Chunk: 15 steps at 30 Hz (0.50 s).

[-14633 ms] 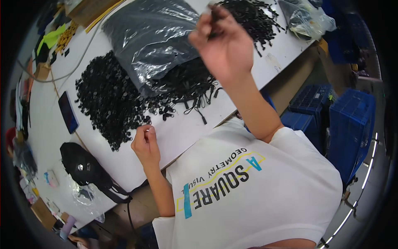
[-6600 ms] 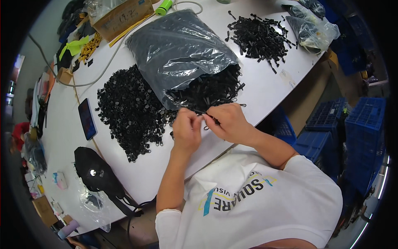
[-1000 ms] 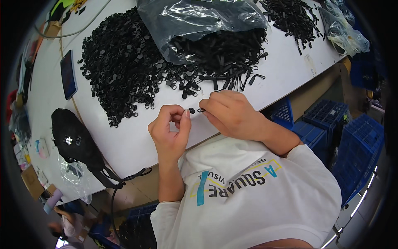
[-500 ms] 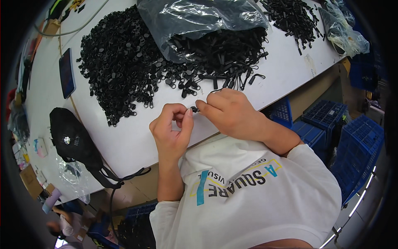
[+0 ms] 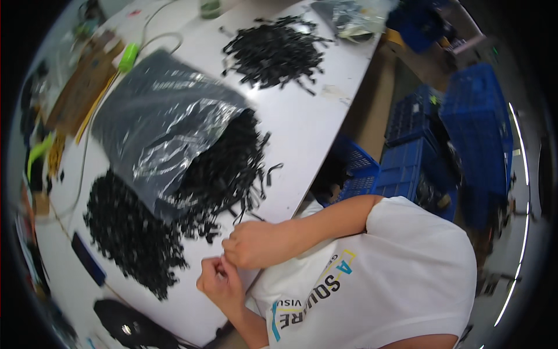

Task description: The person sits at a white table in a workshop and repeatedly picks up small black plastic components and black cords. They insert the plastic pieces into the ends of the cords by hand, creating assembled units. The person works continuously, handling the items one at a time and placing the finished assemblies on the table.

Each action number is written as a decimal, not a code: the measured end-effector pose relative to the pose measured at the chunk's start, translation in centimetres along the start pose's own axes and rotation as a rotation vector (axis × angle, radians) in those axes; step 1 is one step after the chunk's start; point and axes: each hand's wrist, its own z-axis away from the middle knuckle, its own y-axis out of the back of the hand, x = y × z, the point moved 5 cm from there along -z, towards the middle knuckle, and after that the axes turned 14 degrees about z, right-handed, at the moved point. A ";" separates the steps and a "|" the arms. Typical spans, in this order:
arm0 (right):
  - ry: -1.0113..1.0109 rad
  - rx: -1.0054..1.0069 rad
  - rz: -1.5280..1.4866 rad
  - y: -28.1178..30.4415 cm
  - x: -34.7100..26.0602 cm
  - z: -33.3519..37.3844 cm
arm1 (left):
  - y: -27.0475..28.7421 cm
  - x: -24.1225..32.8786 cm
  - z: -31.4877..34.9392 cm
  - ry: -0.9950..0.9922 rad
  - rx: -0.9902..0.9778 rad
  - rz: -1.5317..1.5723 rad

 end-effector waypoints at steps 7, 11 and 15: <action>-0.079 0.064 -0.005 -0.8 -0.6 0.4 | 0.0 -1.1 0.5 0.168 0.078 0.242; -0.122 0.269 -0.040 0.5 -0.4 0.1 | 0.3 -0.6 0.6 0.201 0.229 0.413; -0.085 0.326 -0.095 1.0 -0.1 -0.3 | 1.0 -1.3 -0.1 0.177 0.230 0.242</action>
